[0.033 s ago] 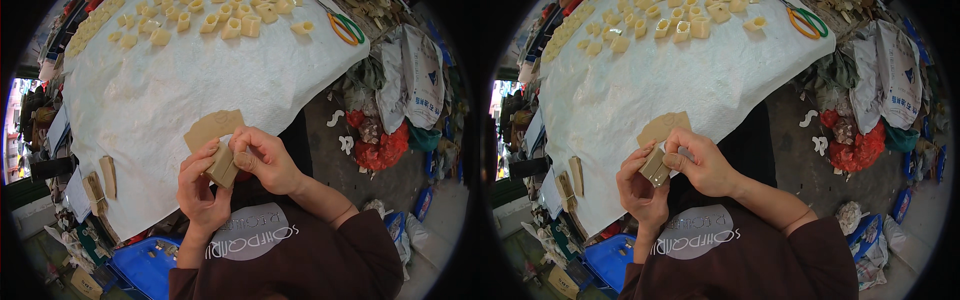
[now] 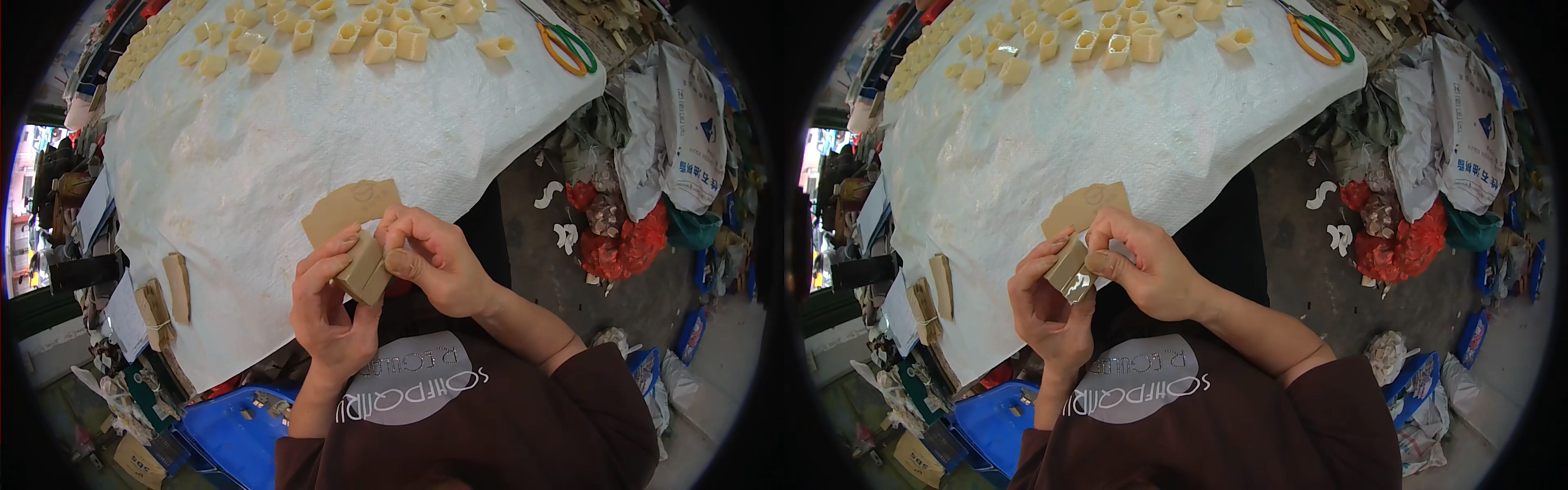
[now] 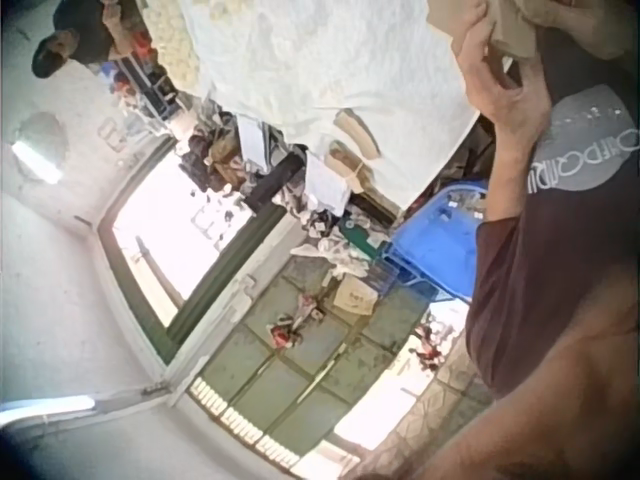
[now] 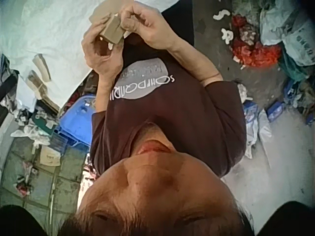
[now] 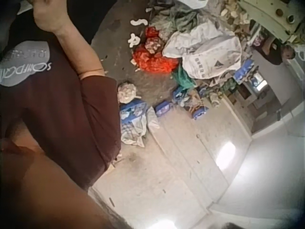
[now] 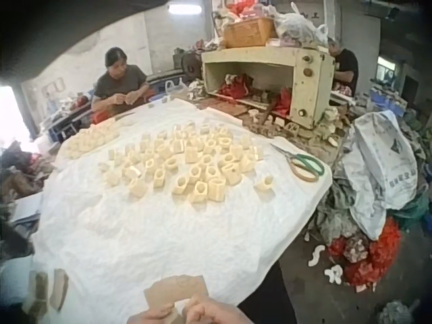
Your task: The person repeatedly picks up small, hollow, cream-colored plastic components from a white surface and sands their edges using a piece of sandpaper. After sanding, the person places the finished parts back onto the table among other similar items.
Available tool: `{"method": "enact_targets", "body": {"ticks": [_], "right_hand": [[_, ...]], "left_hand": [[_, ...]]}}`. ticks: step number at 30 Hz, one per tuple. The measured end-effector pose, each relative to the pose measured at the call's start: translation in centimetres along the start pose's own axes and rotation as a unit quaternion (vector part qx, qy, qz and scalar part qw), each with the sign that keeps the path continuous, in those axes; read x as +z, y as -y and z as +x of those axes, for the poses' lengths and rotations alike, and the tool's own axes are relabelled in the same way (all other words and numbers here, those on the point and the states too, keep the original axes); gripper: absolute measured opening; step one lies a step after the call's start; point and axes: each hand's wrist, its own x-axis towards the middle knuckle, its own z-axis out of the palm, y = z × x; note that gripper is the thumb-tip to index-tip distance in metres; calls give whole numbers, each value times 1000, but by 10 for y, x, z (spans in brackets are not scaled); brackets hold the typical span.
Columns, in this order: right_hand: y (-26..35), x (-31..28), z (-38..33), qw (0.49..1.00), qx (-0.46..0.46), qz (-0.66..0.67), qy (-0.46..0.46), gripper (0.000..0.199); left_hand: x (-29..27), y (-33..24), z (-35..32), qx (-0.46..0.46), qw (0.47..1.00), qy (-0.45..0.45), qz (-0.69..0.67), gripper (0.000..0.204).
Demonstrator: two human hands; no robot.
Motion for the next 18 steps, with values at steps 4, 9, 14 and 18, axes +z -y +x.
{"method": "enact_targets", "body": {"ticks": [4, 9, 14, 18], "right_hand": [[-3, -6, 1, 999, -30, -18, 35, 12], [9, -9, 6, 967, -68, -237, 61, 21], [8, -8, 6, 943, -140, -300, 37, 19], [-3, -2, -1, 968, -131, -214, -27, 19]], "left_hand": [[1, 0, 0, -31, 999, -7, -15, 49], [-4, 3, 1, -36, 999, 15, 13, 49], [-2, 2, 0, -50, 998, 19, 40, 46], [-1, -1, 0, -73, 996, 19, 38, 45]]}}
